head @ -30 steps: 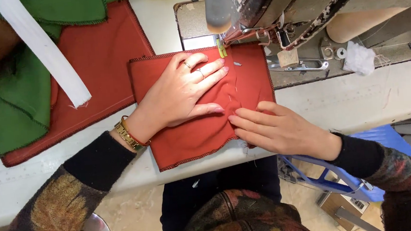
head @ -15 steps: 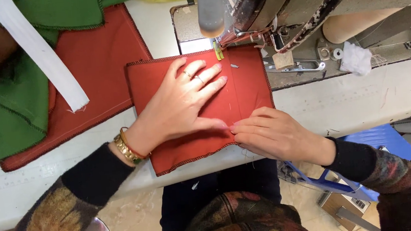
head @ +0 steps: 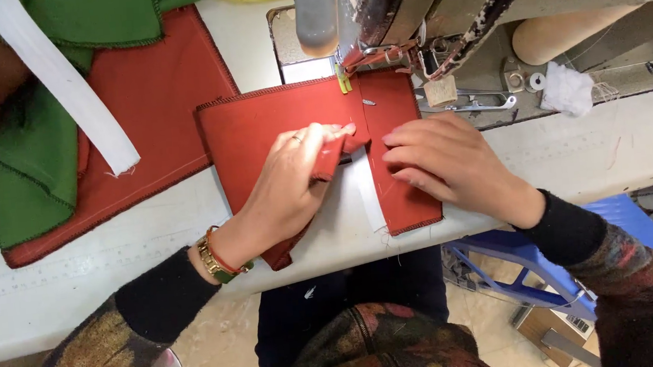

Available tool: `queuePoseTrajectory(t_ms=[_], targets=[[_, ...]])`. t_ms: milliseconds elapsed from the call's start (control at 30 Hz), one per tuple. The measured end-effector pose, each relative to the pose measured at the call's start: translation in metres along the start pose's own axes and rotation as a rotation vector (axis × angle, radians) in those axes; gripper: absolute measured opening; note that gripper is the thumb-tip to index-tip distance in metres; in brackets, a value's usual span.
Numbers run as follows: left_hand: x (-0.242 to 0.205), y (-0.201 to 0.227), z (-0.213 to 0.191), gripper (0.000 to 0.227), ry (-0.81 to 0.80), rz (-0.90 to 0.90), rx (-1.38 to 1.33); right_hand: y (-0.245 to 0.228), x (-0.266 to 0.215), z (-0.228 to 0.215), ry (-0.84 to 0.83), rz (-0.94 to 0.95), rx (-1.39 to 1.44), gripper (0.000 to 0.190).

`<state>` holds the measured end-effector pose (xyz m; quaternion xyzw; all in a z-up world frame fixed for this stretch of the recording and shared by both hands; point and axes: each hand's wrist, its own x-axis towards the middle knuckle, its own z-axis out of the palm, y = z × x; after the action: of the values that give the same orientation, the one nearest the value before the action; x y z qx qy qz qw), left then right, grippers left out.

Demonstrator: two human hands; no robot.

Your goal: Sewing and folding small fabric components using an industrial sewing machine to finish a garment part.

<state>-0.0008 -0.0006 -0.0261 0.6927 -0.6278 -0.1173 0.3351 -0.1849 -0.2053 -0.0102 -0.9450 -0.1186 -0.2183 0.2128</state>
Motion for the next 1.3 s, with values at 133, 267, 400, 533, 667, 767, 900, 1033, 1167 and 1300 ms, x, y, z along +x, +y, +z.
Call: queuePoseTrajectory(t_ms=[133, 267, 400, 533, 667, 767, 900, 1033, 1167, 1300], targets=[[0.0, 0.017, -0.013, 0.016, 0.104, -0.261, -0.479, 0.004, -0.006, 0.003, -0.069, 0.0, -0.084, 0.024], [0.004, 0.027, -0.027, 0.021, 0.21, -0.362, -0.643, 0.004, -0.007, 0.005, -0.146, -0.006, -0.127, 0.026], [-0.009, 0.003, -0.001, 0.02, 0.208, -0.351, -0.662, 0.004, -0.007, 0.005, -0.147, -0.008, -0.124, 0.027], [0.002, 0.018, -0.017, 0.009, 0.125, -0.079, -0.27, 0.007, -0.009, 0.008, -0.141, -0.035, -0.128, 0.03], [0.0, 0.017, -0.014, 0.026, 0.036, 0.005, -0.032, 0.008, -0.009, 0.009, -0.135, -0.057, -0.13, 0.031], [-0.002, 0.013, -0.009, 0.028, 0.026, 0.032, 0.023, 0.008, -0.009, 0.009, -0.14, -0.053, -0.126, 0.031], [-0.003, 0.008, -0.002, 0.017, 0.034, 0.054, 0.08, 0.008, -0.009, 0.009, -0.144, -0.051, -0.129, 0.031], [-0.005, 0.004, 0.004, 0.041, -0.017, 0.109, 0.263, 0.008, -0.009, 0.006, -0.183, -0.04, -0.144, 0.032], [-0.008, -0.01, 0.016, 0.038, -0.019, 0.157, 0.339, 0.007, -0.007, 0.006, -0.196, -0.032, -0.143, 0.032], [-0.007, -0.012, 0.01, 0.034, -0.019, 0.164, 0.325, 0.006, -0.007, 0.006, -0.196, -0.028, -0.141, 0.032]])
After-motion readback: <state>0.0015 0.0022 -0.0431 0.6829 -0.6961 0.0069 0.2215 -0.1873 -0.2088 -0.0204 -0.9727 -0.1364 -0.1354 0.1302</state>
